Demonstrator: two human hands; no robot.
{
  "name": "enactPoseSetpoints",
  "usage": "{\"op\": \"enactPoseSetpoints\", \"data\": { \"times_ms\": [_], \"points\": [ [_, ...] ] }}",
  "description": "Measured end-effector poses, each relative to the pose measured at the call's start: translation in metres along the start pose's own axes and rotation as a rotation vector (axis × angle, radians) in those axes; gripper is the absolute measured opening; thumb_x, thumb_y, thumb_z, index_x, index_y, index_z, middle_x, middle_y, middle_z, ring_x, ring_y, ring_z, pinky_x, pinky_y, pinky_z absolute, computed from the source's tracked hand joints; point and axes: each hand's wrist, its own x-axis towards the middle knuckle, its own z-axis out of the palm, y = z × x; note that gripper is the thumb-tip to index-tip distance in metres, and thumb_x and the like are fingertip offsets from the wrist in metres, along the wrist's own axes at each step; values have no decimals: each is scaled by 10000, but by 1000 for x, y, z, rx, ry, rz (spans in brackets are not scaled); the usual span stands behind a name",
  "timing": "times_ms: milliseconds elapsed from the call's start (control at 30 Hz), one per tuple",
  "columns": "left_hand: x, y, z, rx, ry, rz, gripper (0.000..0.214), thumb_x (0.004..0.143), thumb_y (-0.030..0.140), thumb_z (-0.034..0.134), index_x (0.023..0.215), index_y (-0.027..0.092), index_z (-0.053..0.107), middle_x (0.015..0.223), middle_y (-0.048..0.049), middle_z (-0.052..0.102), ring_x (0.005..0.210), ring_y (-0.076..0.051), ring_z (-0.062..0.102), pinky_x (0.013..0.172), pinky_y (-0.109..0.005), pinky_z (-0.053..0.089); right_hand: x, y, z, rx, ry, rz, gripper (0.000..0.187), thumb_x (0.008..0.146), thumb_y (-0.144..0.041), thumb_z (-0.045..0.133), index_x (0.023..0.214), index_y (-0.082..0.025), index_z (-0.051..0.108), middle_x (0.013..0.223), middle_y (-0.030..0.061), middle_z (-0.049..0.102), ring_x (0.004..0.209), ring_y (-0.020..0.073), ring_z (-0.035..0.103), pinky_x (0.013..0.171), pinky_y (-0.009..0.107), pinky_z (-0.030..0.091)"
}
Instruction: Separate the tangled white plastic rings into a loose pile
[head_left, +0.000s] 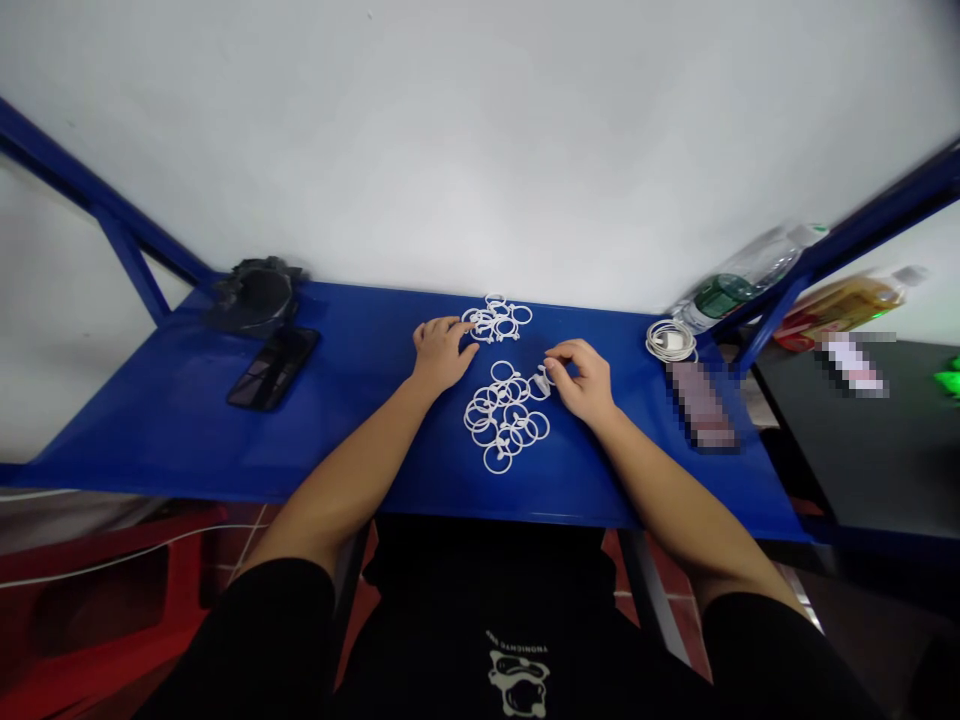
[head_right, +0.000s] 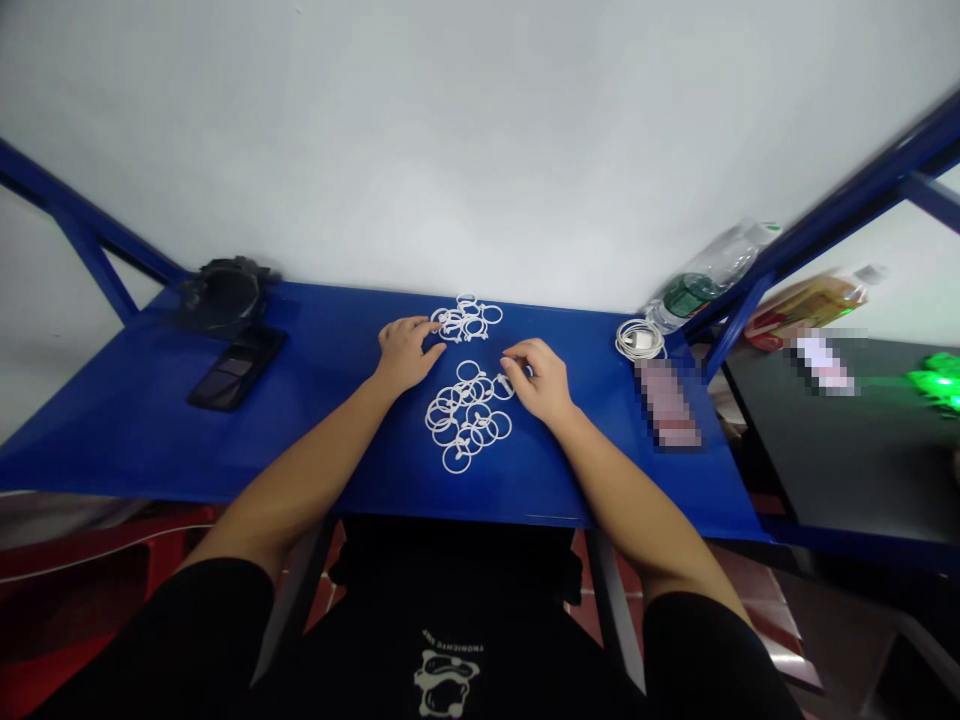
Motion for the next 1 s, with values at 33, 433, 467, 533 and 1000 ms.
{"op": "enactPoseSetpoints", "data": {
  "times_ms": [33,433,467,533,1000],
  "points": [
    [0,-1,1,3,-13,0,244,891,292,727,1134,298,718,1304,-97,685,1287,-373,536,1169,-624,246,0,2,1,-2,-14,2,246,1011,-444,586,947,-243,712,922,70,718,791,215,649,770,394,559],
    [4,6,-5,-38,56,-14,175,933,208,647,1051,303,735,1026,-35,769,1069,-297,659,1164,-562,262,1,18,5,12,-98,26,205,1005,-381,592,936,-232,715,861,47,713,748,187,646,691,331,536],
    [4,7,-6,-44,72,-8,182,943,218,638,1071,304,735,1008,-32,771,1057,-289,666,1164,-547,271,1,19,6,10,-105,32,201,1004,-380,595,938,-233,715,859,45,713,748,187,646,688,330,536],
    [4,8,-7,-51,97,6,171,955,244,635,1081,300,736,991,-29,773,1048,-279,676,1168,-525,280,0,20,6,9,-118,39,194,1002,-375,599,938,-233,715,858,44,713,737,183,639,689,329,535],
    [-5,26,-14,-130,234,336,153,983,268,618,1078,227,730,932,-26,781,905,-204,714,1076,-437,454,-2,11,5,20,-86,-62,137,1015,-322,611,1034,-232,712,860,35,709,746,176,652,683,317,538]
  ]
}}
